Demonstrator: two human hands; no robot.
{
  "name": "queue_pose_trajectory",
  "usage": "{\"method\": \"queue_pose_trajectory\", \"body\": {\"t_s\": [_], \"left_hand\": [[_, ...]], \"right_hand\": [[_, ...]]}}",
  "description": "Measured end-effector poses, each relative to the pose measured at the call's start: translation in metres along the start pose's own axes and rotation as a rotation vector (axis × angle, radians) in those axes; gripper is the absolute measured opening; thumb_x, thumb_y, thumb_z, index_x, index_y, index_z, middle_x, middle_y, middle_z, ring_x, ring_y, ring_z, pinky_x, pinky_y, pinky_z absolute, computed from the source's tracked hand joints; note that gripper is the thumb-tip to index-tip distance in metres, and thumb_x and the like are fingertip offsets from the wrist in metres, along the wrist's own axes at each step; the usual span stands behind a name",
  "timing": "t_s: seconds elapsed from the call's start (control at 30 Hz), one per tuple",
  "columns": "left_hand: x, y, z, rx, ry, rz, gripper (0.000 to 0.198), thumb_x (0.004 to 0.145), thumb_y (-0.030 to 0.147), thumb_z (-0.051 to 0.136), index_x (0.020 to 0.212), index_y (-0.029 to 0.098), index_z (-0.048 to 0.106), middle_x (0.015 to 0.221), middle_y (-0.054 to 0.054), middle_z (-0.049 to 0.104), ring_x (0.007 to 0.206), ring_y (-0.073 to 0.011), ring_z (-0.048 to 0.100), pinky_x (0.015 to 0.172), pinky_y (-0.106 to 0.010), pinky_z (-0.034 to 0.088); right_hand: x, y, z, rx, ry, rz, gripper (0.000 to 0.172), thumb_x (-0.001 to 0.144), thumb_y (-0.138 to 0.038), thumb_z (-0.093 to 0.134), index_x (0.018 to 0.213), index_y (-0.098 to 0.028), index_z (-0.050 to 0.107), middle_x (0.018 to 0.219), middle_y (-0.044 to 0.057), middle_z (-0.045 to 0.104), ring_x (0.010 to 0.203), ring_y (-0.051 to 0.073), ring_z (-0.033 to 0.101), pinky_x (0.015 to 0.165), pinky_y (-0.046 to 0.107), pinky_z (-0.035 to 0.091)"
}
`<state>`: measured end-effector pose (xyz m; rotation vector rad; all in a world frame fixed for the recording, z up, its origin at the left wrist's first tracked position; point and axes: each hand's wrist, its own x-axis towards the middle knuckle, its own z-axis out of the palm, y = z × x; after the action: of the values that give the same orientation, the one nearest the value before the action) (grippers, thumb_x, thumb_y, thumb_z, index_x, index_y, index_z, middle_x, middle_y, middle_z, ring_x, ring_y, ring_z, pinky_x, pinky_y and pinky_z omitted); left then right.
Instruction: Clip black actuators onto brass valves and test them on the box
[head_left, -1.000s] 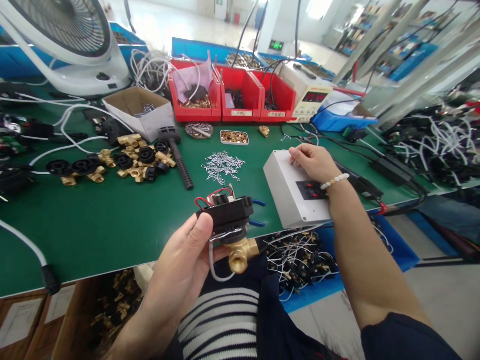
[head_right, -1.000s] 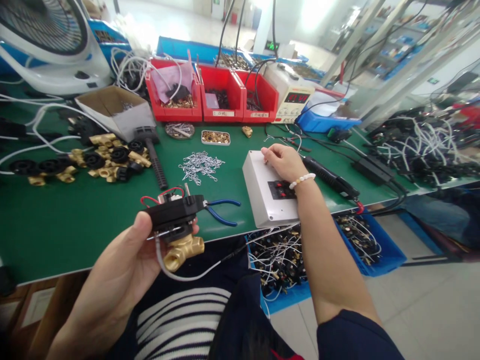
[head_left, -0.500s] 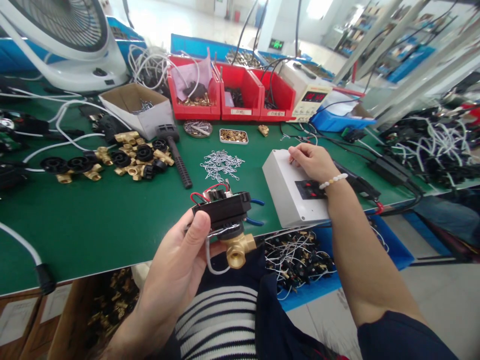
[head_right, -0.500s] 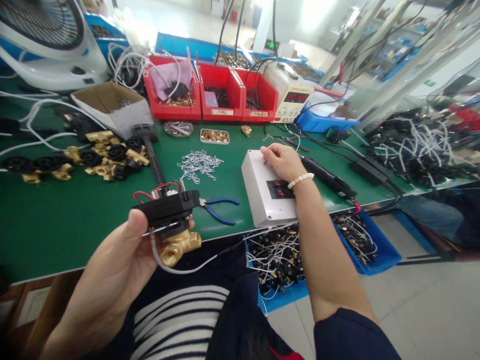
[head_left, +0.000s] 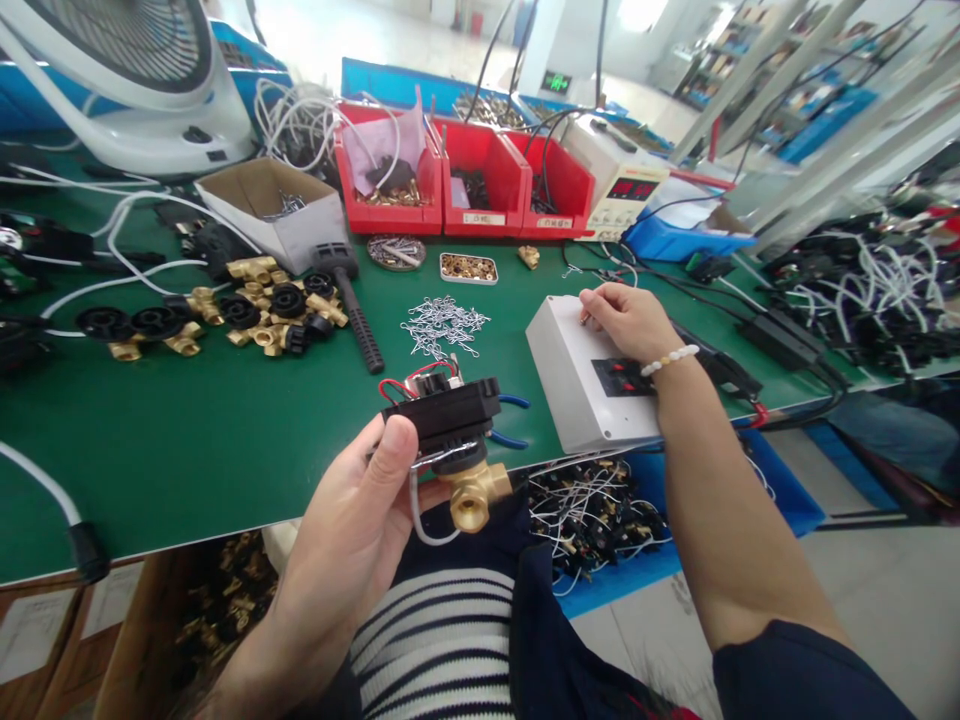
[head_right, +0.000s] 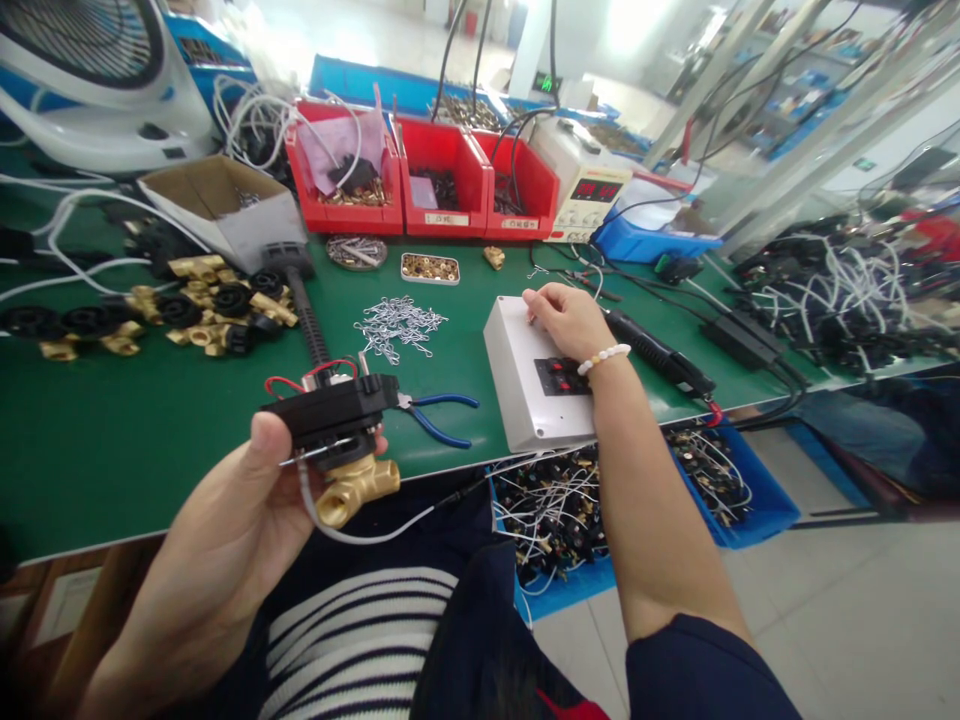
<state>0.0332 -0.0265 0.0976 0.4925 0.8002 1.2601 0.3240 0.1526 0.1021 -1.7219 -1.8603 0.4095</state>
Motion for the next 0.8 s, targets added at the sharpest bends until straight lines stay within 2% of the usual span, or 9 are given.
{"method": "queue_pose_trajectory", "body": {"t_s": [0.17, 0.4, 0.53, 0.63, 0.7, 0.8], "left_hand": [[0.0012, -0.0017, -0.0026, 0.009, -0.010, 0.002, 0.045, 0.086, 0.049, 0.074, 0.113, 0.013, 0.071, 0.100, -0.010, 0.078, 0.088, -0.0212, 0.075, 0.080, -0.027, 0.061], [-0.0001, -0.0028, -0.0097, 0.013, -0.036, -0.009, 0.043, 0.090, 0.049, 0.068, 0.116, 0.014, 0.069, 0.101, -0.009, 0.078, 0.088, -0.0215, 0.074, 0.080, -0.030, 0.062], [-0.0003, -0.0026, -0.0064, -0.014, -0.026, -0.010, 0.043, 0.086, 0.049, 0.073, 0.113, 0.015, 0.071, 0.102, -0.008, 0.078, 0.089, -0.0207, 0.074, 0.081, -0.028, 0.061], [0.0010, -0.0020, -0.0018, -0.078, 0.019, 0.006, 0.034, 0.087, 0.041, 0.075, 0.111, 0.016, 0.072, 0.107, -0.005, 0.077, 0.093, -0.0186, 0.073, 0.082, -0.025, 0.061], [0.0027, -0.0013, -0.0013, -0.114, 0.044, 0.003, 0.028, 0.090, 0.036, 0.071, 0.110, 0.017, 0.072, 0.107, -0.006, 0.077, 0.094, -0.0193, 0.074, 0.082, -0.028, 0.062], [0.0055, 0.0005, -0.0051, -0.162, 0.013, -0.104, 0.029, 0.097, 0.037, 0.060, 0.112, 0.016, 0.072, 0.101, -0.010, 0.078, 0.090, -0.0220, 0.076, 0.080, -0.034, 0.065]], "right_hand": [[0.0006, 0.0025, -0.0001, -0.008, -0.001, -0.012, 0.040, 0.090, -0.050, 0.063, 0.065, -0.019, 0.061, 0.059, 0.001, 0.059, 0.055, 0.014, 0.049, 0.059, 0.027, 0.038], [-0.0004, -0.0039, 0.0010, -0.003, 0.005, 0.038, 0.033, 0.092, -0.034, 0.063, 0.063, -0.019, 0.060, 0.057, -0.001, 0.057, 0.054, 0.013, 0.048, 0.060, 0.027, 0.036], [-0.0001, -0.0026, 0.0006, 0.002, -0.002, 0.023, 0.037, 0.091, -0.043, 0.065, 0.064, -0.019, 0.060, 0.057, 0.000, 0.057, 0.054, 0.014, 0.048, 0.060, 0.027, 0.036], [0.0003, -0.0004, 0.0006, 0.004, 0.004, 0.007, 0.039, 0.090, -0.048, 0.064, 0.064, -0.019, 0.061, 0.057, 0.000, 0.058, 0.054, 0.014, 0.048, 0.058, 0.027, 0.037], [0.0001, 0.0002, 0.0006, -0.003, 0.003, 0.002, 0.040, 0.090, -0.049, 0.062, 0.064, -0.019, 0.060, 0.057, 0.001, 0.058, 0.054, 0.014, 0.048, 0.058, 0.027, 0.037], [-0.0002, 0.0010, 0.0005, -0.022, 0.012, -0.008, 0.042, 0.090, -0.053, 0.061, 0.064, -0.020, 0.061, 0.058, 0.002, 0.059, 0.055, 0.015, 0.050, 0.058, 0.027, 0.038]]}}
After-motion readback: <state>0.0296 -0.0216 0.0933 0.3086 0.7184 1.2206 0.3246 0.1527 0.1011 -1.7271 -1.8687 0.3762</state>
